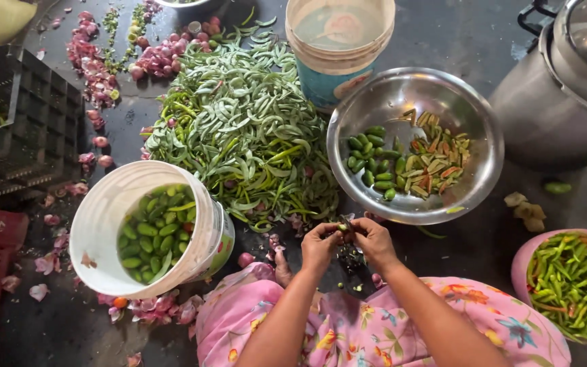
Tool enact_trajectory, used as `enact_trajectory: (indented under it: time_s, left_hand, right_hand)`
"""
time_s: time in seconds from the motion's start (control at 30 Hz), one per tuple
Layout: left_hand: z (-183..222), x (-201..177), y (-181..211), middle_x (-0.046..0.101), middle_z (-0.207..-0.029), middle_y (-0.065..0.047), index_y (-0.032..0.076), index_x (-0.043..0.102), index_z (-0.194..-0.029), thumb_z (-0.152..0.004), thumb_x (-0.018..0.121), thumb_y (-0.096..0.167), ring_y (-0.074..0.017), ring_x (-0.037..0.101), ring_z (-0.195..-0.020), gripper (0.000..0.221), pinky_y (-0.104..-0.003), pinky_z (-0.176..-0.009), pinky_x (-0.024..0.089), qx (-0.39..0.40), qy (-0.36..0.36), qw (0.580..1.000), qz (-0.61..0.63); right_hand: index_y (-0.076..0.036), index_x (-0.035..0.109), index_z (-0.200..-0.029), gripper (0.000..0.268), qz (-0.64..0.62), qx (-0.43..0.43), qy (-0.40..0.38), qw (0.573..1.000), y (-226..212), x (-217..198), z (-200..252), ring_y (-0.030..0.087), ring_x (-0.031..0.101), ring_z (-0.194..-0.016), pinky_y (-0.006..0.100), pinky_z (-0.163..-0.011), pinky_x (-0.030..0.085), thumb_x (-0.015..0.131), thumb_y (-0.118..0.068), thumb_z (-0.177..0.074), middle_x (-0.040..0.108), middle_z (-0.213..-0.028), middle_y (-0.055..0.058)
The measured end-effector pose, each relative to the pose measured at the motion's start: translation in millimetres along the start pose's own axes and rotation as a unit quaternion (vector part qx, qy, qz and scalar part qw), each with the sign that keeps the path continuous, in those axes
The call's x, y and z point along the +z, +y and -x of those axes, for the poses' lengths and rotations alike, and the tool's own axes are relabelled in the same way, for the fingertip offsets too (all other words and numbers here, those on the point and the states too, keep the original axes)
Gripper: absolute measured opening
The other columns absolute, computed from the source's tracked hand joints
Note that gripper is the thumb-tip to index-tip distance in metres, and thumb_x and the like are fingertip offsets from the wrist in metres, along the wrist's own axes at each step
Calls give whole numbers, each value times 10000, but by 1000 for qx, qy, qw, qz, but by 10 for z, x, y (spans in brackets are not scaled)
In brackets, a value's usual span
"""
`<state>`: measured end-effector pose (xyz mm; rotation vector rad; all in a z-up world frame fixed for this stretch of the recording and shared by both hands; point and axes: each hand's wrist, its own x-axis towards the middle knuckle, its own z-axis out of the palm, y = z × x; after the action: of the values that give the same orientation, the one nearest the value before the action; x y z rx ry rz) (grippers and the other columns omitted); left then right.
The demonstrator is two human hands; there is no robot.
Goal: The person sits on the floor and uses a small blade to trim and score green vegetables, placing the trimmed pieces into a metal bowl and the scraps onto a pile on the floor. The person handles the vegetables one at a time, repeatedly trimming and scoring them.
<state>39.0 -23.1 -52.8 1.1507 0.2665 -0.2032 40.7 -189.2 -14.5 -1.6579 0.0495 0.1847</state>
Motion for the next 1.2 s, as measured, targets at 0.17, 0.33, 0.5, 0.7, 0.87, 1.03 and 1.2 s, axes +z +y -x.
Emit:
enact_trajectory:
  time_s: [0.17,0.33,0.5,0.7,0.87,1.03,1.2]
  left_hand:
    - [48,62,103,770,-892,-40,4,771,-1003,-876,717,-57,-109,729,-784,151,-242,-706,574,27,22,998,-58]
    - [35,88,76,765,-890,-56,-4,753,-997,-895,676,-67,-117,724,-785,143,-252,-727,594,58,0,998,-12]
    - [1,50,-1,761,-895,-62,-7,740,-1011,-915,659,-67,-122,721,-792,139,-259,-733,591,55,1,998,-11]
    - [-117,18,-265,735,-884,-29,5,721,-989,-927,702,-14,-95,687,-764,67,-240,-697,581,29,34,999,-1]
    - [-186,-23,-360,720,-843,-22,26,698,-979,-916,734,40,-88,658,-678,73,-227,-574,530,-80,74,993,37]
    - [-268,-84,-441,733,-870,-31,18,712,-1002,-932,734,49,-91,671,-701,79,-229,-615,551,-19,51,998,36]
    - [-401,-49,-418,729,-850,-35,40,706,-996,-925,721,66,-116,687,-681,78,-260,-579,571,-111,118,986,-37]
  right_hand:
    - [-19,747,-1047,166,-45,-16,-45,998,114,-104,-113,51,663,-754,206,-670,527,662,21,-911,745,-877,8]
    - [-13,745,-1055,212,-148,-4,-73,986,315,-162,-206,67,604,-687,215,-629,487,620,80,-911,715,-869,13]
    - [-3,756,-1031,208,-147,-4,-89,985,443,-225,-306,82,630,-669,227,-606,502,630,92,-895,720,-852,26]
    - [-11,766,-1046,167,-142,81,-97,982,606,-215,-440,81,645,-703,222,-636,505,673,30,-914,750,-867,39]
    - [-34,749,-1055,178,-205,160,-65,964,625,-126,-395,95,701,-807,236,-741,578,711,-25,-881,754,-917,3]
    - [-5,757,-1076,157,-225,102,-43,968,725,-73,-372,115,674,-786,261,-720,550,695,-51,-939,746,-942,42]
    - [0,742,-1061,149,-216,155,-11,964,894,28,-515,120,701,-790,261,-730,565,669,-26,-934,748,-941,52]
